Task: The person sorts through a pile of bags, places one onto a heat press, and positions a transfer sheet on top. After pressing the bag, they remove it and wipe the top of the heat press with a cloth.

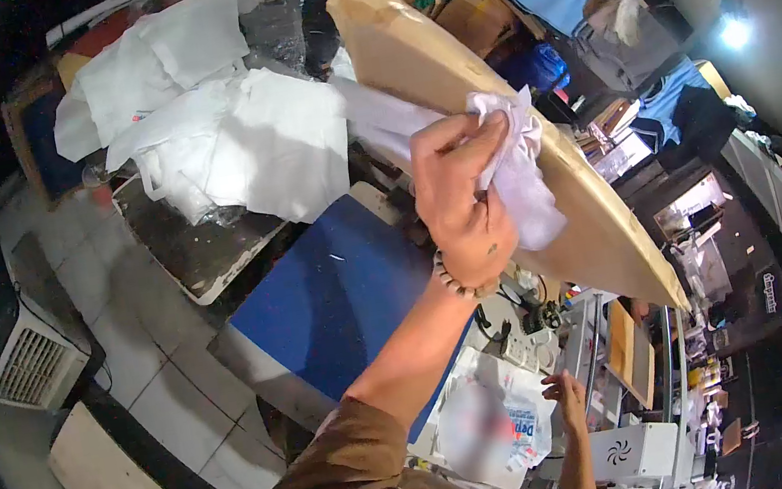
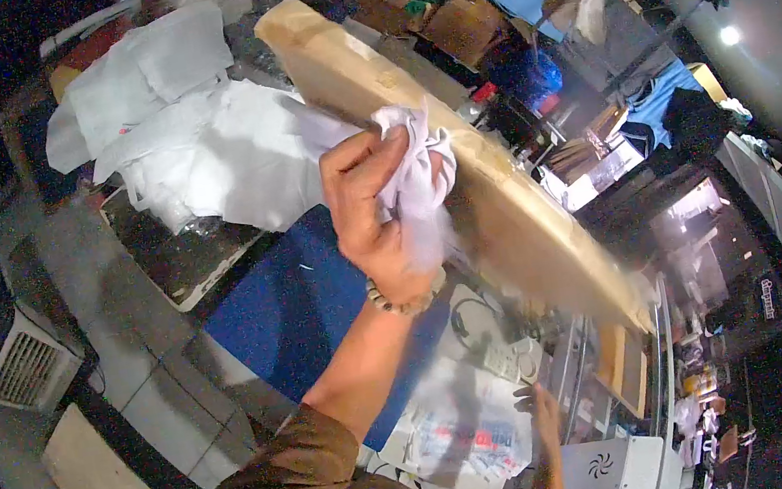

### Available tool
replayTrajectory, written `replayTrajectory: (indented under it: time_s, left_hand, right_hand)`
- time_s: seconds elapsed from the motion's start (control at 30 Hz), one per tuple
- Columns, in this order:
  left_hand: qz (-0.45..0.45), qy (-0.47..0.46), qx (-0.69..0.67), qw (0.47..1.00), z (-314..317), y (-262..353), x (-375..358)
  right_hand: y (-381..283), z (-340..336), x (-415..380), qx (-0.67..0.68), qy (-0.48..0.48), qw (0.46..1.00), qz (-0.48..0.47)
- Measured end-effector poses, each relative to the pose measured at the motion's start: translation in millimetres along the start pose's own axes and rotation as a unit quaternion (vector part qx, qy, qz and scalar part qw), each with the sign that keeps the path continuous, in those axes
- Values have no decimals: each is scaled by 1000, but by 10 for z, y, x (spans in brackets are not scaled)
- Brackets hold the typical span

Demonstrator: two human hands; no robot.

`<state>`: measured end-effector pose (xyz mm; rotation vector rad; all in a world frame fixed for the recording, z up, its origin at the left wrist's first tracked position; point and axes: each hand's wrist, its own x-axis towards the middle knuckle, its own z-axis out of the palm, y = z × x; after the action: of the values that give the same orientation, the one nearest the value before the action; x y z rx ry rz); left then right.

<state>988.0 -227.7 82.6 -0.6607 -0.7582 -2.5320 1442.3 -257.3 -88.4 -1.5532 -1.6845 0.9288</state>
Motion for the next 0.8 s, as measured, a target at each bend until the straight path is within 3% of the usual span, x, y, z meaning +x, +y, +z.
replayTrajectory:
  time_s: [0.03,0.07,0.1,0.13,0.17,0.23,0.3,0.33,0.4,0.47,0.5,0.57,0.67,0.7,0.73,0.77,0.8]
  left_hand:
    - [40,-21,36,998,-26,29,15]
    - [6,28,69,997,22,-195,-87]
    - [-73,112,-72,988,115,-616,-300]
    - [-186,105,90,973,-14,-962,-465]
    - [-196,102,72,973,-71,-1211,-581]
    - [-370,107,85,919,-217,-1832,-1018]
    - [-377,70,-39,923,-130,-1151,-1048]
    - [-363,104,-82,922,56,-697,-1016]
    - [-295,26,-94,951,168,8,-1322]
    - [-231,-85,-68,967,80,150,-1408]
    - [-277,-125,-20,952,-13,46,-1351]
    - [-35,-144,159,976,-163,-282,-850]
    - [-153,76,95,981,-112,-1588,-737]
    - [-303,80,17,950,-169,-1563,-526]
    - [-274,164,34,947,-112,-1719,-603]
    - [-276,160,36,947,-134,-1635,-713]
    - [-333,90,50,937,-157,-1498,-878]
  right_hand:
    - [15,2,-34,1,3,1000,0]
    - [28,1,-42,7,-7,1000,4]
    - [47,2,-48,14,-15,1000,8]
    - [123,18,-72,44,-6,999,12]
    - [142,7,-120,44,0,999,10]
    - [122,20,-184,34,-2,999,19]
    - [172,-10,-140,-9,-6,1000,24]
    - [196,11,-148,-3,-5,999,36]
    - [355,7,-237,0,-15,999,44]
    - [500,36,-238,-6,-18,999,43]
    - [559,34,-232,-11,-18,999,35]
    - [496,80,-283,-30,-16,999,41]
    - [480,140,-444,-4,-19,997,69]
    - [572,111,-424,-3,-18,997,72]
    - [716,74,-379,-25,-26,998,51]
    - [641,111,-411,-49,-33,998,31]
    - [543,115,-441,-38,-43,997,57]
